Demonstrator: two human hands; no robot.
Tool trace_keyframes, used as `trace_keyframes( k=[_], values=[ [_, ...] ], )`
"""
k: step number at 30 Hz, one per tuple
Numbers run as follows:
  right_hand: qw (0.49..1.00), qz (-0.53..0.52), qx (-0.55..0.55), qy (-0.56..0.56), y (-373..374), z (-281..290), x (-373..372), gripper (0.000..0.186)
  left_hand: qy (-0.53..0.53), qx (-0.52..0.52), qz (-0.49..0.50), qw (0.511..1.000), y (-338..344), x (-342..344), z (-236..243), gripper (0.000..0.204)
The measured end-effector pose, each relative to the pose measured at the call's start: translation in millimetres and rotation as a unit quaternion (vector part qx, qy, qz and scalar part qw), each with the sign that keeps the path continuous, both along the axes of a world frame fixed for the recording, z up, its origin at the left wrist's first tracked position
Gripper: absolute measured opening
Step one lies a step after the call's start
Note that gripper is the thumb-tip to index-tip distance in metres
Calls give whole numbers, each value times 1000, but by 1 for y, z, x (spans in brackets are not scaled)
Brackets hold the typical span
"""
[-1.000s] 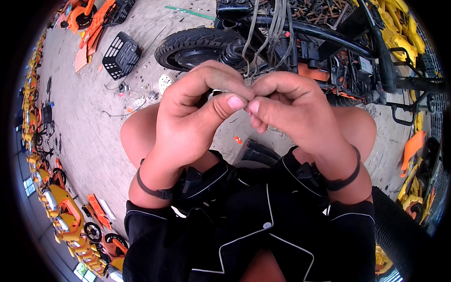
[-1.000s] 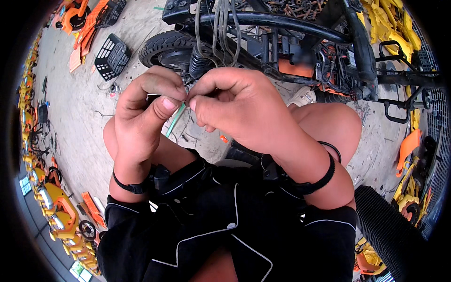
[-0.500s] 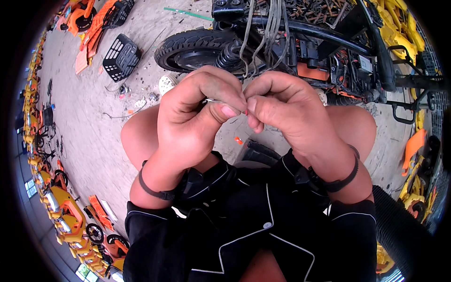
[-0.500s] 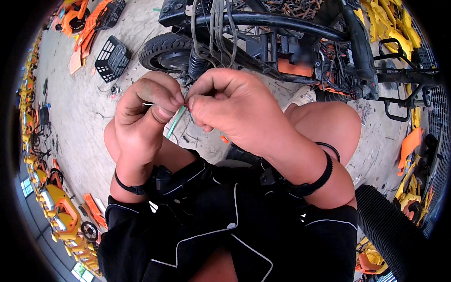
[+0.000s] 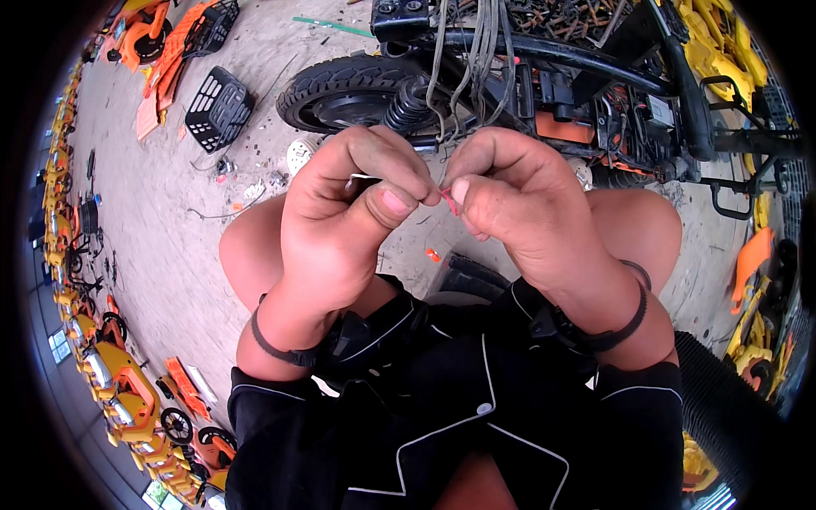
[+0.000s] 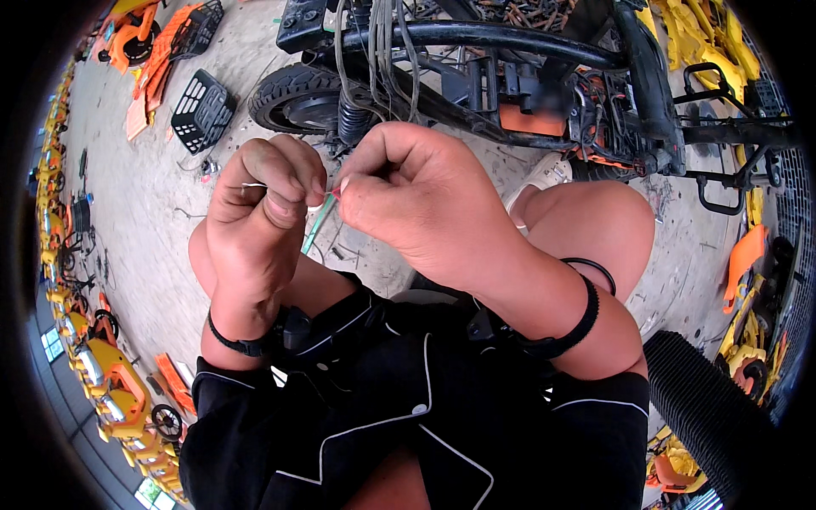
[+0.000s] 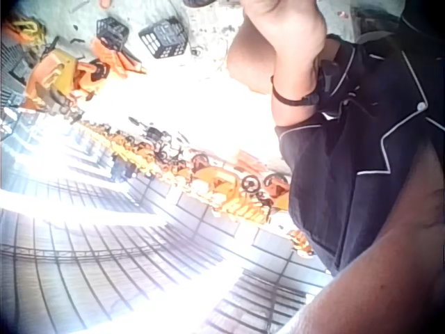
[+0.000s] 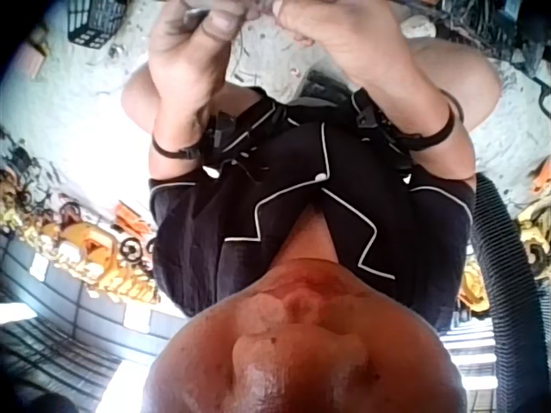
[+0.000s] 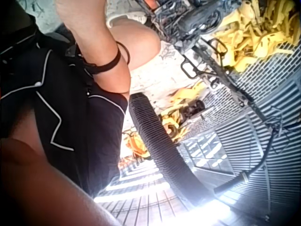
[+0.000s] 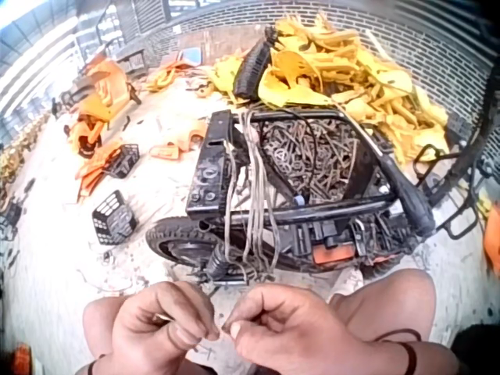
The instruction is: The person manipulates electrical wires on a vehicle frame, stripping insulation and twisting the copper strands by hand.
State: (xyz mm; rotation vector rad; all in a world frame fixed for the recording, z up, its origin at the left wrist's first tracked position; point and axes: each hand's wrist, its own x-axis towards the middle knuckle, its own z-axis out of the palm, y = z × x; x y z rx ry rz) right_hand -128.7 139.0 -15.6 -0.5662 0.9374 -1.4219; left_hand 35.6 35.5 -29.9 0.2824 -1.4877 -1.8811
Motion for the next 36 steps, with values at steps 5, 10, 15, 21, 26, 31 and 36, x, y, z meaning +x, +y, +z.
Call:
trace_keyframes(
  k=[5, 10, 15, 21, 26, 31, 36],
  values=[
    [1000, -28, -11, 7, -3, 6, -8, 3, 23, 61, 10, 998, -1, 4, 6, 11],
    [991, 11, -24, 134, -3, 9, -3, 15, -7, 67, 28, 997, -1, 4, 8, 10],
    [993, 24, -29, 112, -5, 7, -1, 24, -11, 71, 49, 996, -6, 5, 4, 7],
    [995, 55, -43, 65, -7, 6, -1, 22, -11, 60, 26, 998, -8, 6, 3, 11],
    [995, 53, -35, 71, -7, 4, -3, 17, -17, 47, 24, 998, -8, 5, 4, 12],
    [995, 50, -25, 80, -6, 2, 0, 14, -16, 52, 31, 998, -5, 6, 3, 11],
    [995, 60, -22, 74, -7, 3, -1, 13, -12, 50, 30, 998, -6, 5, 3, 11]
  ],
)
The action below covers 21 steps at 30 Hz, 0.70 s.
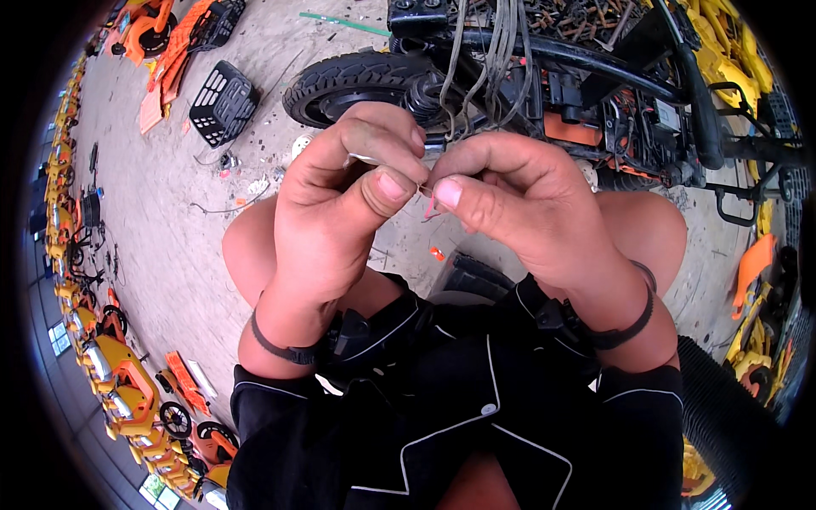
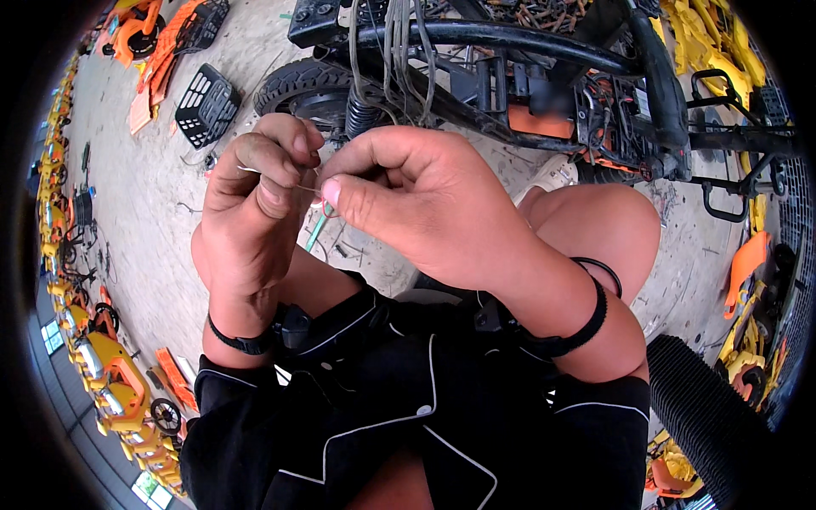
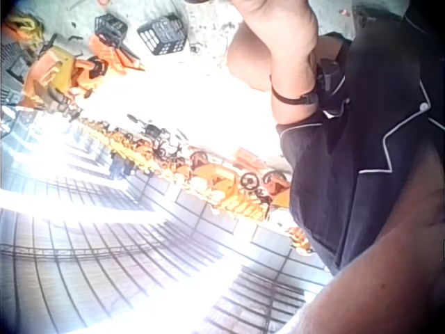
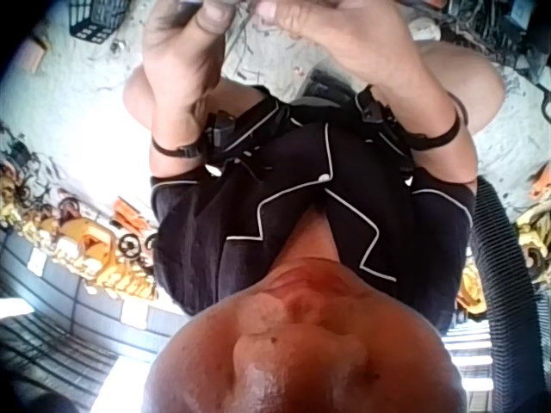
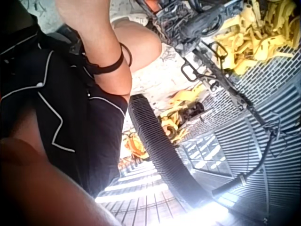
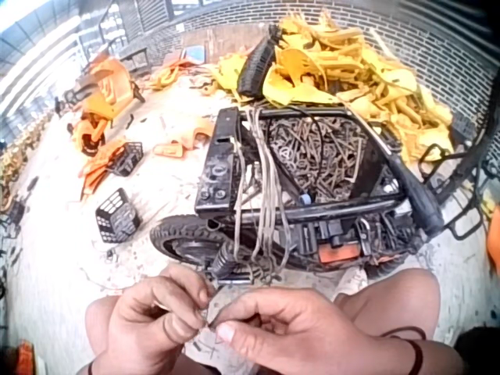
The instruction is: The person manipulates electrical wires on a vehicle frame, stripping insulation and twisting the copper strands by hand.
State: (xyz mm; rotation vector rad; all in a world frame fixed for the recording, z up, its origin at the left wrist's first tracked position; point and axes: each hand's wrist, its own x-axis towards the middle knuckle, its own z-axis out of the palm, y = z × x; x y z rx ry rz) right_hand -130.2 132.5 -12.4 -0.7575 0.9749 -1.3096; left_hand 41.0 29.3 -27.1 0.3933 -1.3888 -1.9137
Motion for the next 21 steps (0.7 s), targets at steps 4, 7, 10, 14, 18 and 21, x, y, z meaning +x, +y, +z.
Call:
trace_keyframes(
  k=[4, 7, 10, 14, 18, 21],
  values=[
    [1000, -8, 19, 8, 0, 1, -1, 12, 0, -1, -3, 1000, 0, 0, 0, 11],
    [999, -3, 46, 21, 0, 2, -4, 12, 6, 0, -6, 1000, -1, 0, 0, 12],
    [999, -3, 36, 6, -1, 1, -4, 13, 19, -3, -11, 1000, -1, 0, -1, 12],
    [999, -18, 33, -8, -3, 0, -2, 12, 31, 0, -8, 999, 2, -1, -2, 13],
    [999, -17, 47, 8, -1, 1, -1, 14, 20, -18, -19, 999, 1, 0, -1, 15],
    [1000, -22, 16, -13, -1, -1, 1, 12, 14, -21, -4, 1000, 2, -1, -1, 15]
  ],
)
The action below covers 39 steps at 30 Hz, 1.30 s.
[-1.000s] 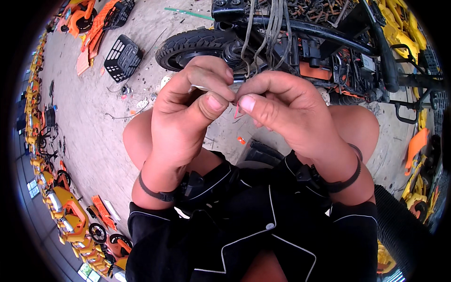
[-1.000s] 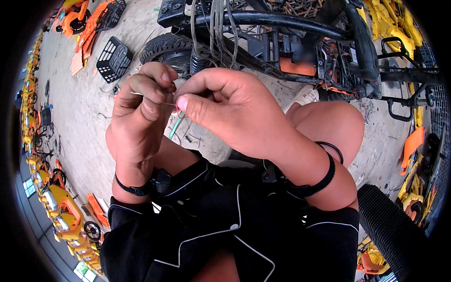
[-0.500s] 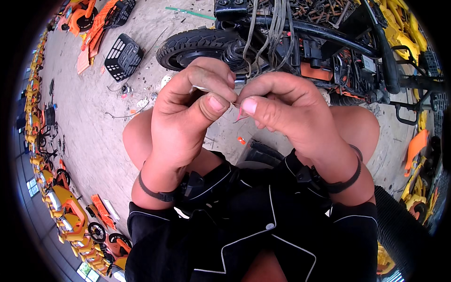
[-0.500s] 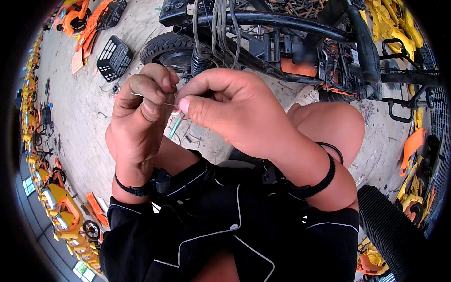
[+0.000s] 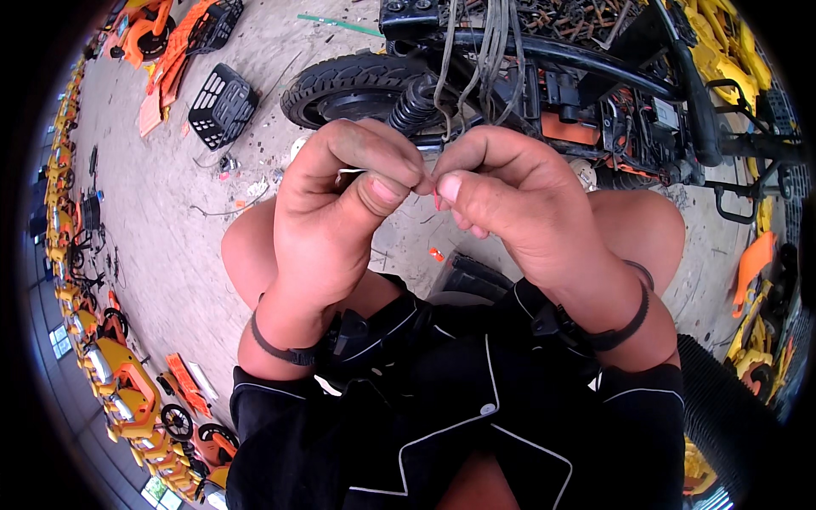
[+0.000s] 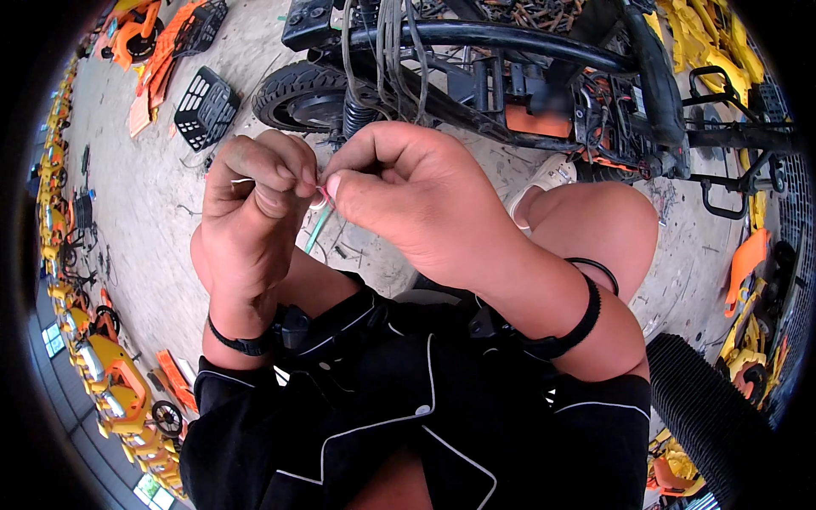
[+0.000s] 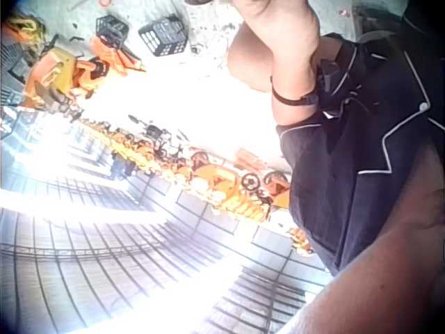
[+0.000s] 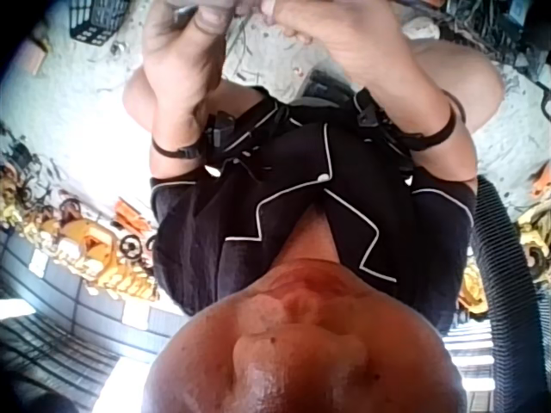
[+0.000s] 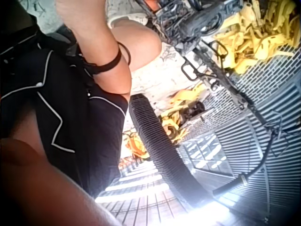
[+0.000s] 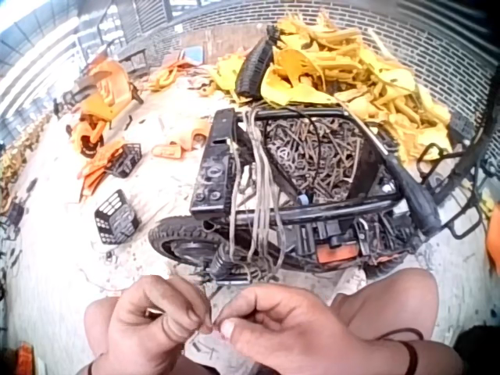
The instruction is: The person manipulates electrical wires on a vehicle frame, stripping insulation and twisting the copper strands by hand.
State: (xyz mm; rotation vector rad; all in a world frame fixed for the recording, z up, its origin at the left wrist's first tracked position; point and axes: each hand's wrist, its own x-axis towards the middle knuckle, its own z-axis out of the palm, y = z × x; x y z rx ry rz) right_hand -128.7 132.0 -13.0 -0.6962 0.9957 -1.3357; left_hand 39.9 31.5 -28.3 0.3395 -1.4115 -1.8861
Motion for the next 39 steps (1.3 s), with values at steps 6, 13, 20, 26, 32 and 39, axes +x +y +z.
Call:
trace_keyframes(
  k=[6, 13, 20, 26, 32, 39],
  values=[
    [993, -52, -45, -93, 3, -3, 8, 8, 45, 63, -30, 997, 2, -4, 0, 21],
    [998, -34, -8, -58, 7, 3, 1, 11, 56, 107, -40, 992, 3, -5, 4, 22],
    [989, -38, -32, -138, 7, 4, -5, 15, 81, 146, -53, 984, -3, -2, 9, 21],
    [977, -24, -43, -209, 9, 3, -3, 13, 99, 181, -75, 976, -1, 1, 11, 22],
    [930, -104, -119, -332, 14, 18, -40, 17, 184, 195, -10, 963, -28, 22, 21, 21],
    [978, 8, -174, 119, 12, 7, -26, 9, 124, 151, -27, 980, -21, 18, 6, 20]
  ],
)
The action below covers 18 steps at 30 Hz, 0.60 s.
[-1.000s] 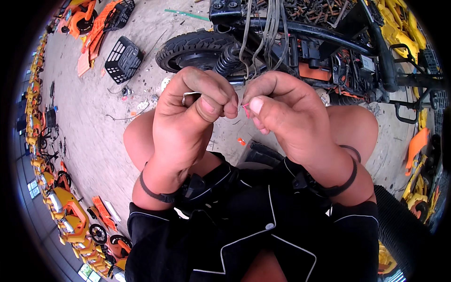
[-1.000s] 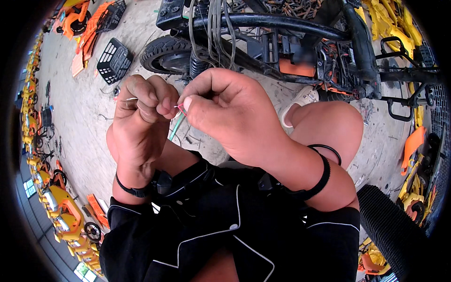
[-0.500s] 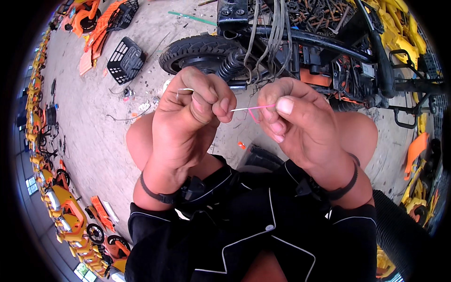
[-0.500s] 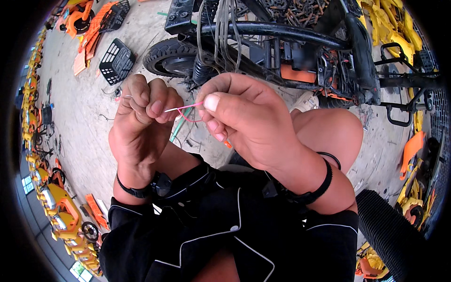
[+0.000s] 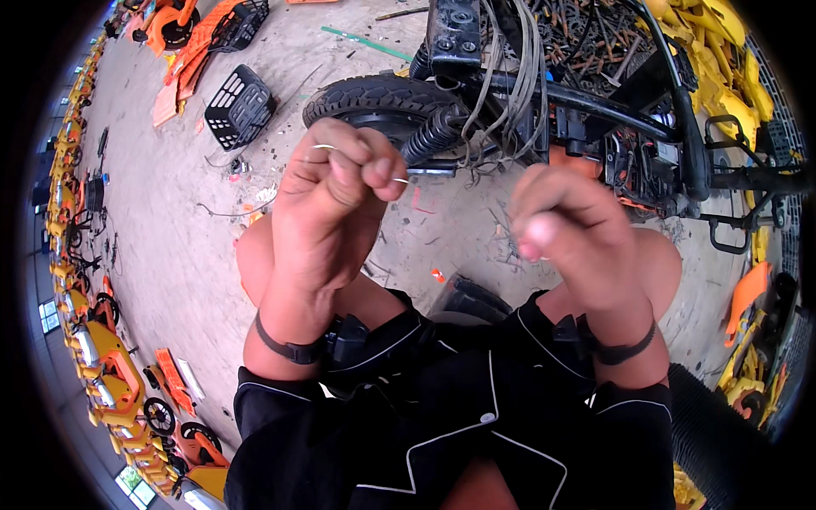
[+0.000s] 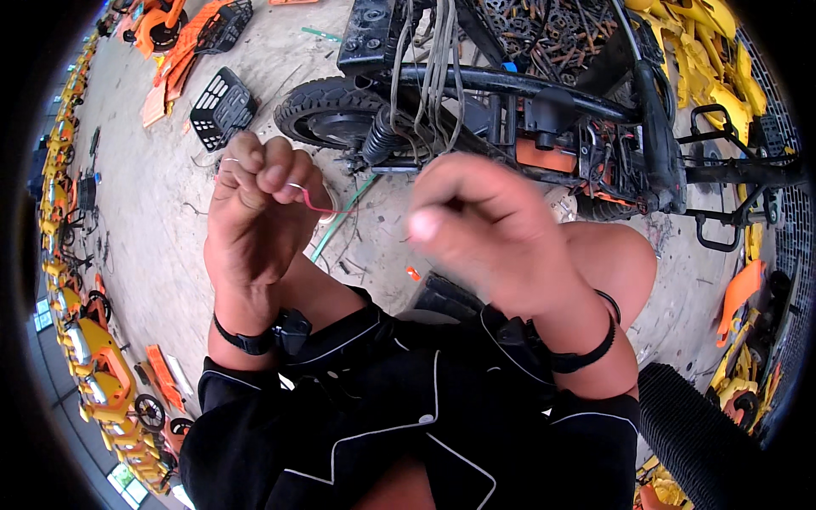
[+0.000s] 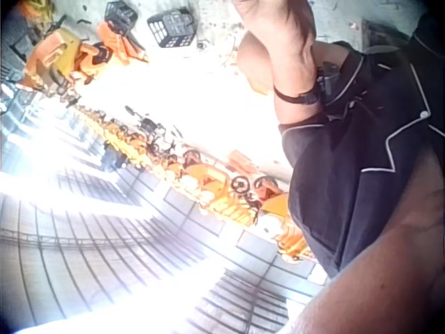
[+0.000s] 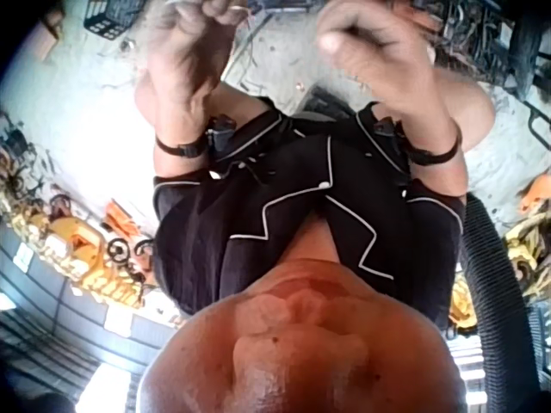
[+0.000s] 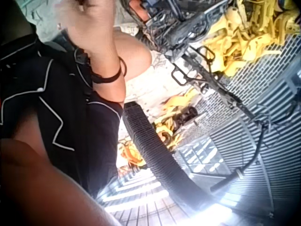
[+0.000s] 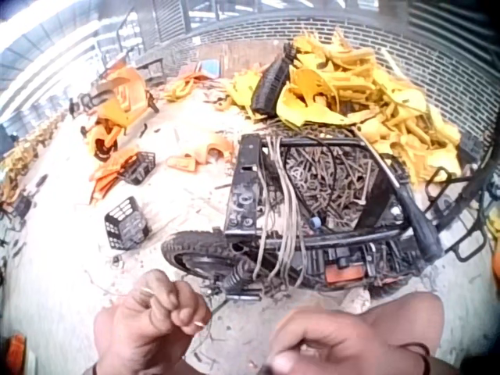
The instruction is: The person manipulates electrical wires on a vehicle frame, stripping insulation and twisting the copper strands by hand.
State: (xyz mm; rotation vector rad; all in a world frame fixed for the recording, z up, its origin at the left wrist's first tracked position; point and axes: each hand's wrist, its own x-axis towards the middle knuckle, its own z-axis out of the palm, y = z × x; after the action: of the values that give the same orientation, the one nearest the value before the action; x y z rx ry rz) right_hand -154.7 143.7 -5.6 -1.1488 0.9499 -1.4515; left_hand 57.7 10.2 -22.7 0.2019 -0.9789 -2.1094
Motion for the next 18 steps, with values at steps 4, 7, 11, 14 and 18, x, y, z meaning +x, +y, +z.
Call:
trace_keyframes(
  k=[4, 7, 11, 14, 18],
  values=[
    [978, 103, 11, 180, 1, 5, 12, 13, -9, -22, -17, 1000, 5, -6, -2, 21],
    [974, 55, -1, 222, -2, 11, 16, 17, -32, -48, -9, 998, 8, -9, 0, 23],
    [968, -102, -49, 224, -10, 6, 22, 25, -68, -75, 15, 995, 13, -10, 2, 24],
    [966, -98, -55, 234, -13, 1, 28, 26, -81, -90, 20, 992, 15, -11, 4, 23],
    [970, -90, -23, 226, -11, 1, 30, 14, -101, -98, 30, 990, 18, -11, 7, 23]
  ],
)
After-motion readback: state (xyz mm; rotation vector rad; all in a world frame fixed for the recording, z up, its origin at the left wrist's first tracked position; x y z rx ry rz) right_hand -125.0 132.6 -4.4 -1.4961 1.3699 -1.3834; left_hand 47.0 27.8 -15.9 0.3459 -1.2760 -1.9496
